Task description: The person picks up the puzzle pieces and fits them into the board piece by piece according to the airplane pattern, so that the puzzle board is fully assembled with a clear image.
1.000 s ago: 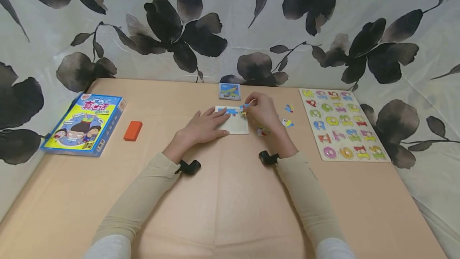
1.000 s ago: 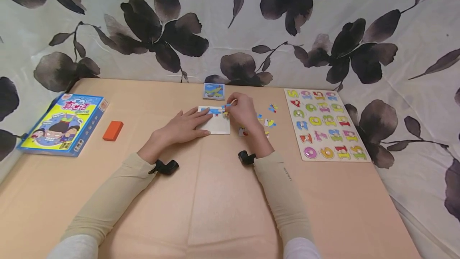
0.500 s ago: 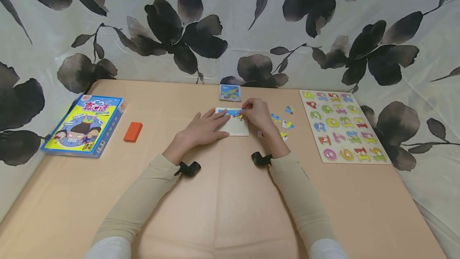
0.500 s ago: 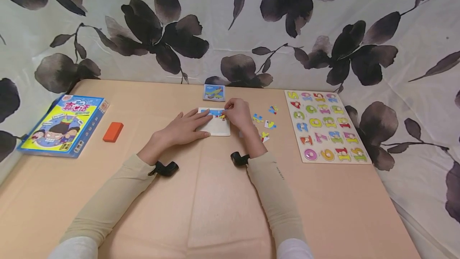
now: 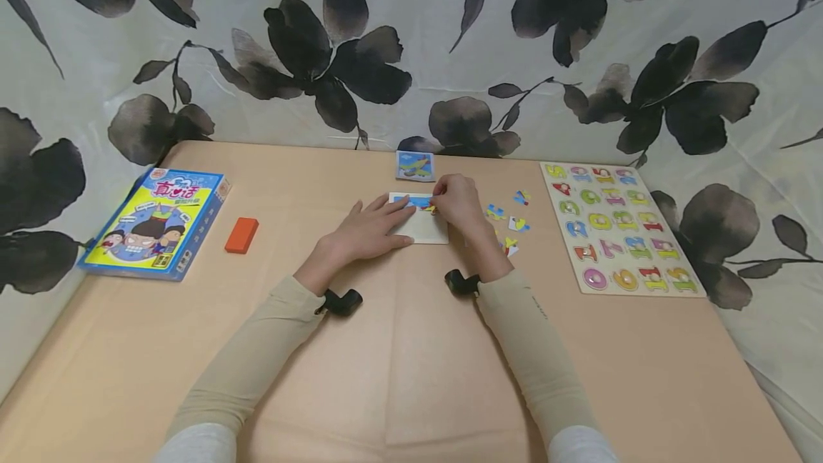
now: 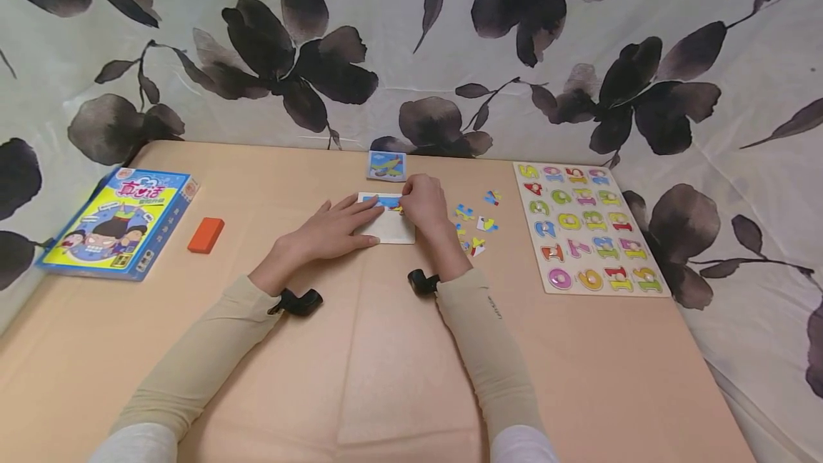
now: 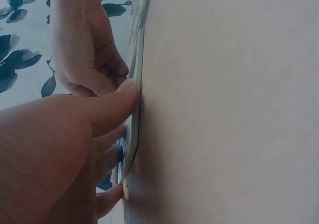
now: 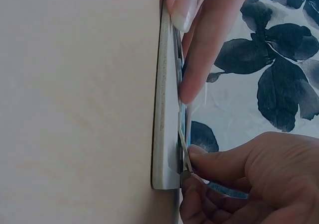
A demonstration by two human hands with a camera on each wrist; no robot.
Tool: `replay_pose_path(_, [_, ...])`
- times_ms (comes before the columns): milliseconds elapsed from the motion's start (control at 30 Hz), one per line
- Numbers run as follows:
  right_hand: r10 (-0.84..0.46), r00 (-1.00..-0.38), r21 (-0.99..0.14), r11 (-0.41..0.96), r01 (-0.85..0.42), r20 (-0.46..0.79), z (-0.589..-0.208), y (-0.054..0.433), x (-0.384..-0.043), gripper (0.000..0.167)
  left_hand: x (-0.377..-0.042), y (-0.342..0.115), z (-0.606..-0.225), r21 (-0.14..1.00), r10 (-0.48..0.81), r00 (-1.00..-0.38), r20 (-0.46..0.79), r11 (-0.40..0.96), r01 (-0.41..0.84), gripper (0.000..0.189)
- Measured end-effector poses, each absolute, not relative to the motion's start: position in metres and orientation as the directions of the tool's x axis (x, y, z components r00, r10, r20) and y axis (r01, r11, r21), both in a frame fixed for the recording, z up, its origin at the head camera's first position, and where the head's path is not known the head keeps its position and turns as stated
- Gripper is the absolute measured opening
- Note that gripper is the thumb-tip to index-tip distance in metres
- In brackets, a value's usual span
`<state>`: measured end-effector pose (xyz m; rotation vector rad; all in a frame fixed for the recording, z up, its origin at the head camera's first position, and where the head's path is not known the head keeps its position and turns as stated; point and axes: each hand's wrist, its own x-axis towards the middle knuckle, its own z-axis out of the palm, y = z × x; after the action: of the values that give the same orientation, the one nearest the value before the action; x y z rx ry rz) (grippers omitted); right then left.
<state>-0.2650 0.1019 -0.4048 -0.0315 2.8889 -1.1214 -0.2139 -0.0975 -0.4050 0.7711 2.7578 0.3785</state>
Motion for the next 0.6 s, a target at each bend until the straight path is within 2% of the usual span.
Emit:
replay_pose_path(367, [-0.032,-0.999,-0.634,0.773,-0.016,-0.014,-0.4024,0.1036,-0.2629,0.005,-0.2151,-0.0952,-0.4060,0.293,0.532,-0.830,-0.169,0.831,0.473,0.067])
replay_pose_path(600, [-0.048,-0.998,-0.656,0.755,-0.018,-0.027,-0.4050,0.1033,-0.2629,0.005,-0.2143,-0.0966,-0.4055,0.303,0.530,-0.829,-0.176,0.831,0.467,0.067])
